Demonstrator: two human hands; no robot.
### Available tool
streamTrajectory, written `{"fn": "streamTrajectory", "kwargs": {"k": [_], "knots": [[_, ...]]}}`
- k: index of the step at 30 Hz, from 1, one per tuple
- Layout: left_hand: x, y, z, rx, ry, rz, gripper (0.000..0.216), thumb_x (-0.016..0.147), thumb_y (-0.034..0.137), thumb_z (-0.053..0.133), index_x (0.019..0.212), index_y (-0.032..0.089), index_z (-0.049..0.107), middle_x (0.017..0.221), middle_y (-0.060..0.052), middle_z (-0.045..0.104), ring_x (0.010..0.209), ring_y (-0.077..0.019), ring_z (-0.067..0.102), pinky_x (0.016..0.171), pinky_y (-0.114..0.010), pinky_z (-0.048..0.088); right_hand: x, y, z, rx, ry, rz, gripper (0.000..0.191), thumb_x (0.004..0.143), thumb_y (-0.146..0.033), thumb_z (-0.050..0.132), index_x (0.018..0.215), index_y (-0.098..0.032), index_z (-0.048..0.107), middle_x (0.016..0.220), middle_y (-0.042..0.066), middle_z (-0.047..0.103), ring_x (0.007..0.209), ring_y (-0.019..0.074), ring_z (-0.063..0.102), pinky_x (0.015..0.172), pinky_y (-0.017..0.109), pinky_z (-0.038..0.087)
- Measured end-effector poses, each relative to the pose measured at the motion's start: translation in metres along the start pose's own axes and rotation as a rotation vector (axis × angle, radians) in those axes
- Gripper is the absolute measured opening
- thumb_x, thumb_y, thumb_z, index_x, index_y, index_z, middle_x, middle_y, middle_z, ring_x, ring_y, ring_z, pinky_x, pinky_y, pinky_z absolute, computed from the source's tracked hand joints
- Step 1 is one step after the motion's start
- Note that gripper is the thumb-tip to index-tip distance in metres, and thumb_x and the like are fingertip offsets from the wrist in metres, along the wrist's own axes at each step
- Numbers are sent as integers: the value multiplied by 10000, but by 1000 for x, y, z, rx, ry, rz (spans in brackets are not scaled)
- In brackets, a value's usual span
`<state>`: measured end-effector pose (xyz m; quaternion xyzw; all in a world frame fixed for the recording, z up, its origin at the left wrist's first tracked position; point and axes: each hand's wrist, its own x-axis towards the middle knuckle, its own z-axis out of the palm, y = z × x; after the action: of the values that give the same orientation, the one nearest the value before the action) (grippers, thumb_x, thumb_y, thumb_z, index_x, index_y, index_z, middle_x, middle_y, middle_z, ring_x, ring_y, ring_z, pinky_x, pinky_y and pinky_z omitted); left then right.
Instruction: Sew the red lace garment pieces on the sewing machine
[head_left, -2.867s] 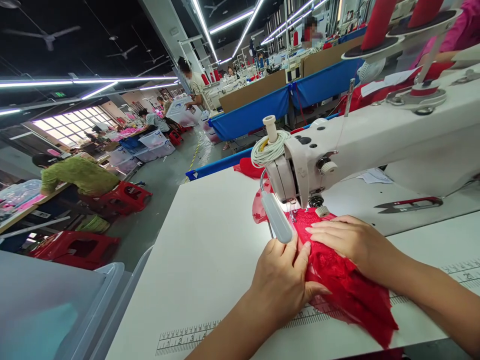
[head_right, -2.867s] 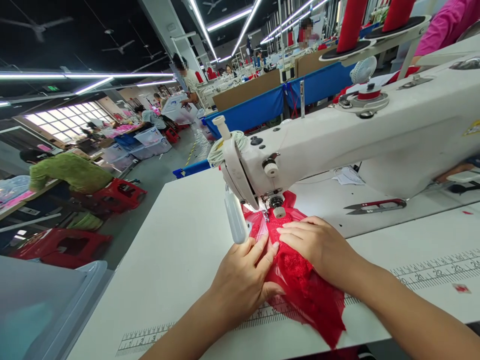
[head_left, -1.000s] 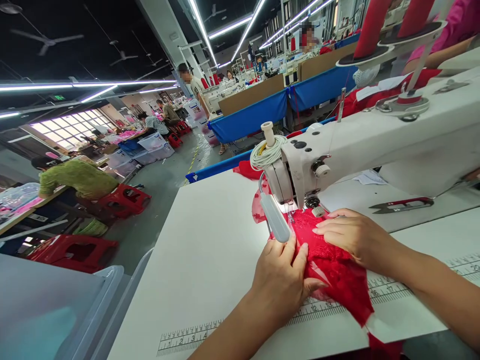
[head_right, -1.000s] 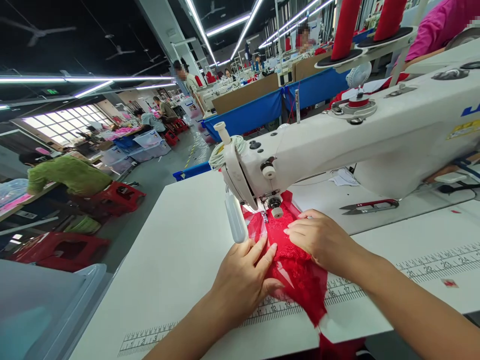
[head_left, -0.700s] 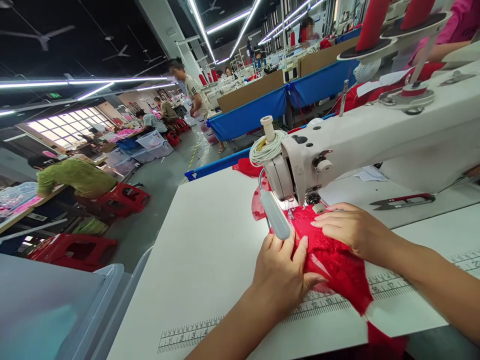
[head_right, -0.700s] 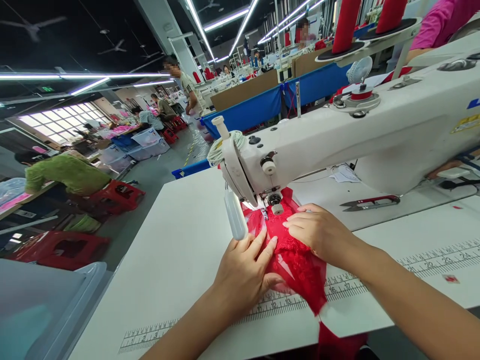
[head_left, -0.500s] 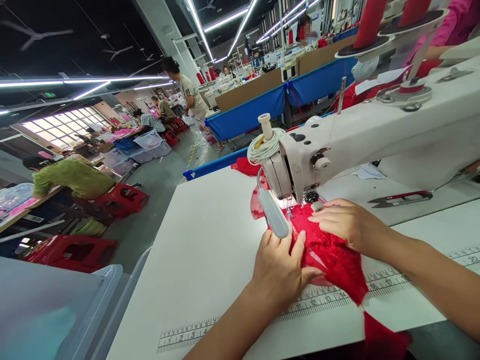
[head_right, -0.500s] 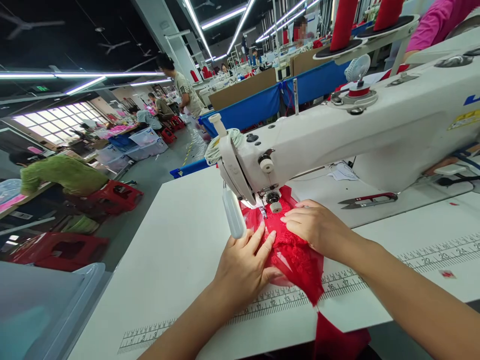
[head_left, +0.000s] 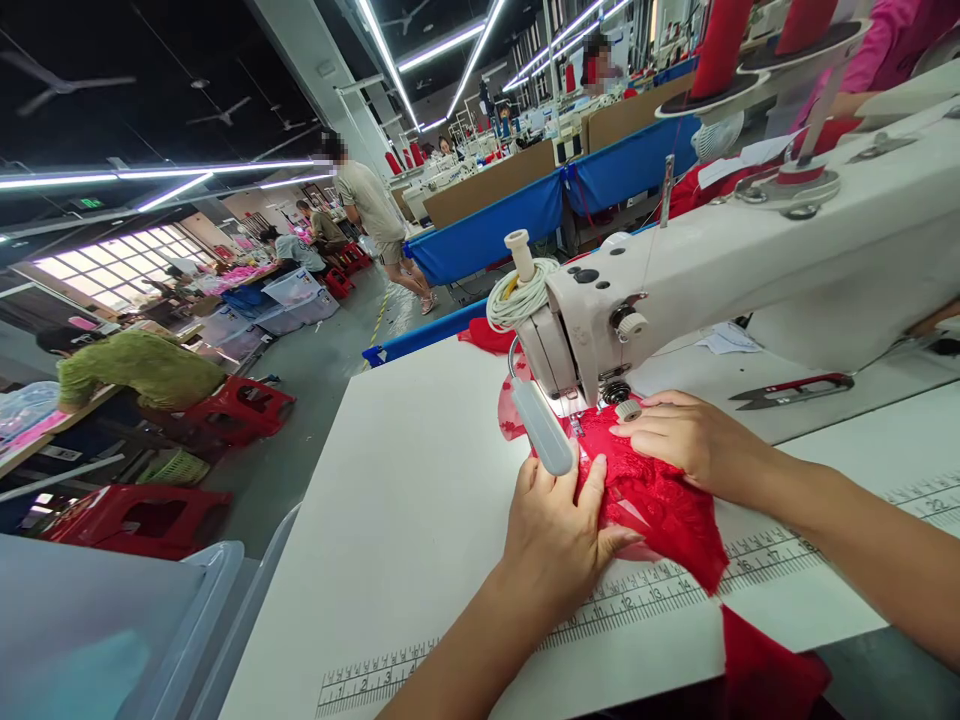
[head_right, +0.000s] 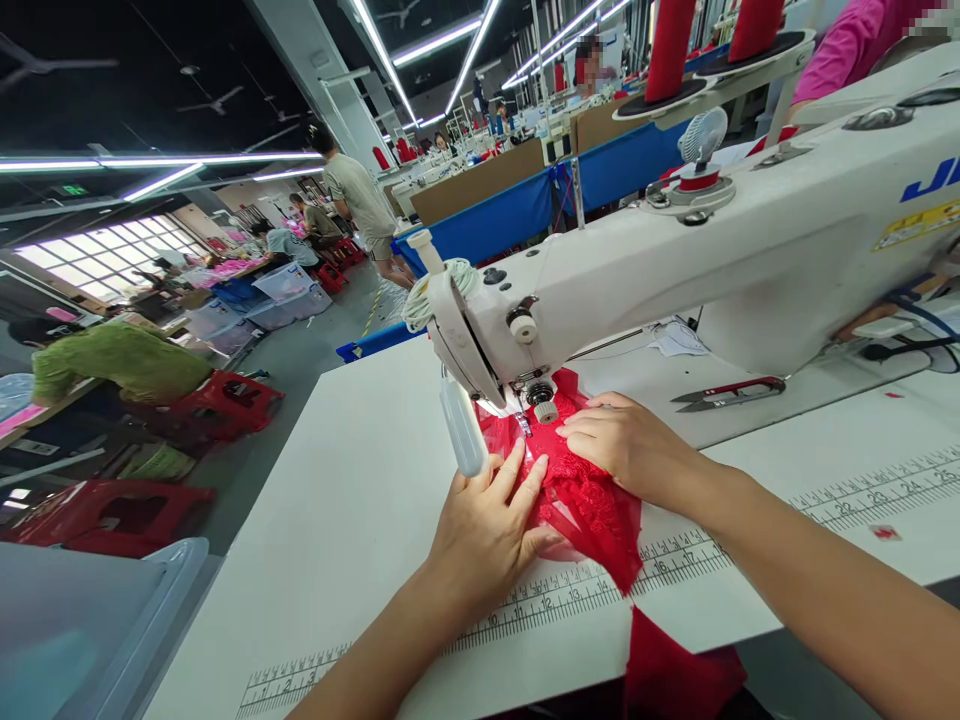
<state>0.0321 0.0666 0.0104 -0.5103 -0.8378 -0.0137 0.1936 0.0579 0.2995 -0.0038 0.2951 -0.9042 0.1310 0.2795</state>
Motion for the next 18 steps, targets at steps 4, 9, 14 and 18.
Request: {"fn": "streamTrajectory", "kwargs": {"k": [4, 9, 14, 18], "knots": [[1, -3, 2, -3, -7, 1, 673, 959, 628, 290, 1318, 135, 576, 1151, -164, 660, 1015, -298, 555, 896, -456, 415, 0, -1, 4, 12, 36, 45, 362, 828, 2, 343, 809, -206, 639, 918, 35, 752, 839, 173, 662, 879, 369, 446], [-2, 0, 5, -44, -14, -26, 655, 952, 616, 349, 1334, 127, 558, 1193, -169, 637, 1046, -313, 548, 917, -481, 411, 0, 1, 4, 7, -8, 40, 356, 884, -37, 340, 874, -203, 655, 997, 52, 747, 907, 186, 666, 893, 385, 461], [7, -16, -6, -288, -111, -122, 468, 939, 522, 474, 1185, 162, 646, 1008, -116, 686, 964, -290, 581, 879, -449, 456, -3, 7, 2, 77, -57, 25, 275, 910, -143, 387, 933, -202, 655, 977, 79, 740, 902, 215, 676, 894, 404, 488], [38, -64, -13, -518, -116, -466, 241, 897, 134, 429, 863, 172, 664, 912, -78, 654, 879, -218, 597, 814, -350, 483, -4, 12, 5, 79, -44, 66, 327, 857, -94, 412, 1053, -194, 654, 1028, 96, 730, 973, 231, 669, 859, 399, 509]]}}
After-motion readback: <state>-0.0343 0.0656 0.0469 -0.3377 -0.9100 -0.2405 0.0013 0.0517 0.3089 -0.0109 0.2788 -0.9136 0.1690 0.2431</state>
